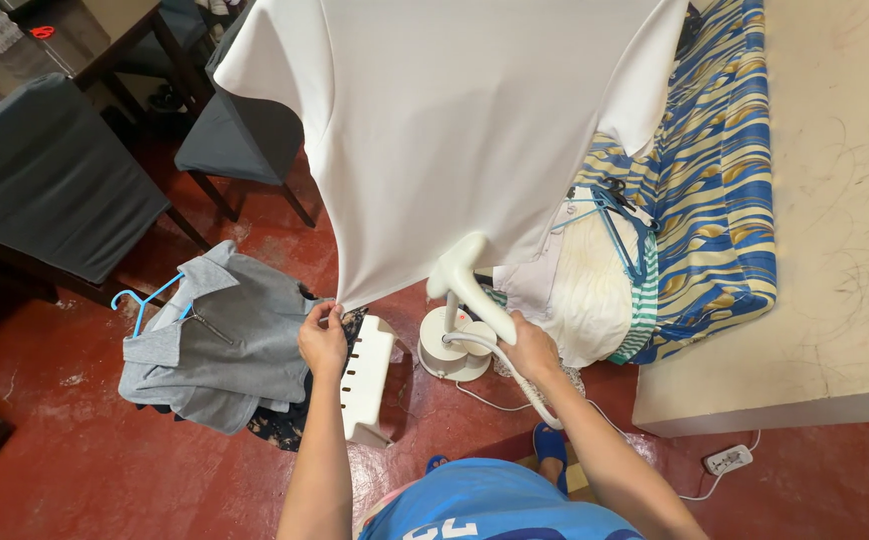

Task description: The person uses a handheld garment steamer to remove wrinkles from a white t-shirt hanging on a hanger. They steam the front and back of the shirt, holding the fabric taut with one hand while moving the steamer with the other.

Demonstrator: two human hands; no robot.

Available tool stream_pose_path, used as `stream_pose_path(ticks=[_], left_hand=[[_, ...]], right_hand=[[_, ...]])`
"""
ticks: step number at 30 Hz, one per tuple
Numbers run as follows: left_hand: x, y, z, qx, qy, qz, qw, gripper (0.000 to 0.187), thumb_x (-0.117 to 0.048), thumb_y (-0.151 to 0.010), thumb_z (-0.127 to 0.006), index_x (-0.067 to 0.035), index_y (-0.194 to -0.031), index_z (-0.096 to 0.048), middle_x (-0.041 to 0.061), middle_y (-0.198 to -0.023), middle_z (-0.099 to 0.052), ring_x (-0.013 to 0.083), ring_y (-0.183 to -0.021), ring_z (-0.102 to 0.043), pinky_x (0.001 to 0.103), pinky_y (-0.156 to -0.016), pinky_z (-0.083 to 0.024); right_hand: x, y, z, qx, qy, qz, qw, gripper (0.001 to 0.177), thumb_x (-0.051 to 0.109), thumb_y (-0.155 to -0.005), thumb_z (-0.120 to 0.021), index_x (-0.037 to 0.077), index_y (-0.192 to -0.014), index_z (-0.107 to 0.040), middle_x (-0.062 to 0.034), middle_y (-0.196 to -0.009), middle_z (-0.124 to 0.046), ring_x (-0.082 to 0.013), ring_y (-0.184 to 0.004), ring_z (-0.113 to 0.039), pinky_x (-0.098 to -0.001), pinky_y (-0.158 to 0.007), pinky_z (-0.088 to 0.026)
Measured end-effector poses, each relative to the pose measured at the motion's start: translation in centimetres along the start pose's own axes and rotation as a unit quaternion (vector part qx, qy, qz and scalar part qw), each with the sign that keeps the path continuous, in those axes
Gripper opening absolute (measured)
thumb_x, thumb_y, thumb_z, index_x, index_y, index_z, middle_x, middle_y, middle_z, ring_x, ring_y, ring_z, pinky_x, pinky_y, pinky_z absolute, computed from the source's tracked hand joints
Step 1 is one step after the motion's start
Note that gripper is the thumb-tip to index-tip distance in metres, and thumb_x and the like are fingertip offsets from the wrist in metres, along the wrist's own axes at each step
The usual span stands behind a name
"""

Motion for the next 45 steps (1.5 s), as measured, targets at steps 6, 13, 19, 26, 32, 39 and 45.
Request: stream_pose_path(ticks=[6,13,19,26,32,39,45], left_hand=[[-0.6,0.3,0.3,0.0,-0.003,0.007,1.0,0.02,-0.03,-0.094,-0.071,-0.014,-0.103,-0.078,0.012,-0.087,-0.077,0.0282,-0.08,-0.073,0.042,-0.078,-0.054],[-0.6,0.7,-0.4,0.013,0.011,0.01,1.0,0.019,-0.027,-0.094,-0.071,-0.012,-0.105,-0.077,0.013,-0.086,-0.077,0.0264,-0.077,-0.073,0.04,-0.075,-0.056],[0.1,2.3,-2.5,0.063,0.042,-0.04,0.996,0.018,-0.023,-0.091,-0.073,-0.008,-0.101,-0.076,0.009,-0.085,-0.077,0.0209,-0.074,-0.073,0.035,-0.07,-0.055],[1.0,2.7,0.0,0.046,0.053,-0.037,0.997,0.017,-0.023,-0.092,-0.072,-0.01,-0.102,-0.076,0.009,-0.086,-0.078,0.0209,-0.076,-0.075,0.035,-0.072,-0.056],[1.0,2.2,3.3,-0.011,0.021,-0.021,0.999,0.018,-0.026,-0.091,-0.073,-0.013,-0.104,-0.077,0.013,-0.088,-0.078,0.0256,-0.079,-0.074,0.039,-0.077,-0.055],[0.6,1.9,4.2,-0.03,0.039,-0.032,0.998,0.017,-0.025,-0.091,-0.072,-0.013,-0.103,-0.077,0.011,-0.087,-0.077,0.0249,-0.078,-0.074,0.039,-0.076,-0.055],[0.9,1.3,4.4,-0.036,0.021,-0.022,0.999,0.018,-0.027,-0.094,-0.072,-0.013,-0.104,-0.076,0.014,-0.083,-0.075,0.0262,-0.074,-0.072,0.04,-0.073,-0.055]], right_hand=[[-4.1,0.3,0.1,-0.011,-0.008,-0.102,0.995,0.048,0.021,-0.083,-0.075,0.01,-0.126,-0.054,-0.0206,-0.1,-0.074,-0.0387,-0.097,-0.072,-0.0497,-0.085,-0.055],[-0.4,2.5,0.3,-0.024,-0.08,-0.014,0.996,0.043,0.017,-0.079,-0.075,0.009,-0.118,-0.058,-0.0209,-0.095,-0.074,-0.0384,-0.091,-0.074,-0.048,-0.082,-0.057],[7.7,3.6,1.1,-0.001,-0.063,0.129,0.99,0.039,0.017,-0.079,-0.076,0.009,-0.113,-0.057,-0.0203,-0.094,-0.073,-0.0394,-0.091,-0.071,-0.0501,-0.08,-0.055],[10.3,2.6,1.7,0.007,-0.034,0.181,0.983,0.039,0.016,-0.078,-0.076,0.009,-0.112,-0.056,-0.0173,-0.098,-0.073,-0.0401,-0.094,-0.07,-0.0509,-0.08,-0.054],[8.1,0.7,1.1,-0.001,0.014,0.132,0.991,0.044,0.018,-0.079,-0.077,0.011,-0.117,-0.057,-0.0193,-0.098,-0.073,-0.0402,-0.095,-0.07,-0.0507,-0.083,-0.053],[4.0,0.2,1.2,-0.026,0.007,0.066,0.997,0.044,0.019,-0.079,-0.076,0.01,-0.119,-0.059,-0.0197,-0.099,-0.073,-0.0398,-0.095,-0.07,-0.051,-0.084,-0.054],[-0.8,0.4,1.1,-0.023,0.004,-0.055,0.998,0.049,0.02,-0.082,-0.075,0.011,-0.126,-0.057,-0.0209,-0.101,-0.074,-0.0388,-0.098,-0.071,-0.0497,-0.086,-0.055]])
Point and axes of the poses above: each hand's wrist, its own y-axis away from the middle knuckle, its own z-axis out of the back of the hand, x = y × z, the point moved 8 cm from there along -y, towards the middle knuckle
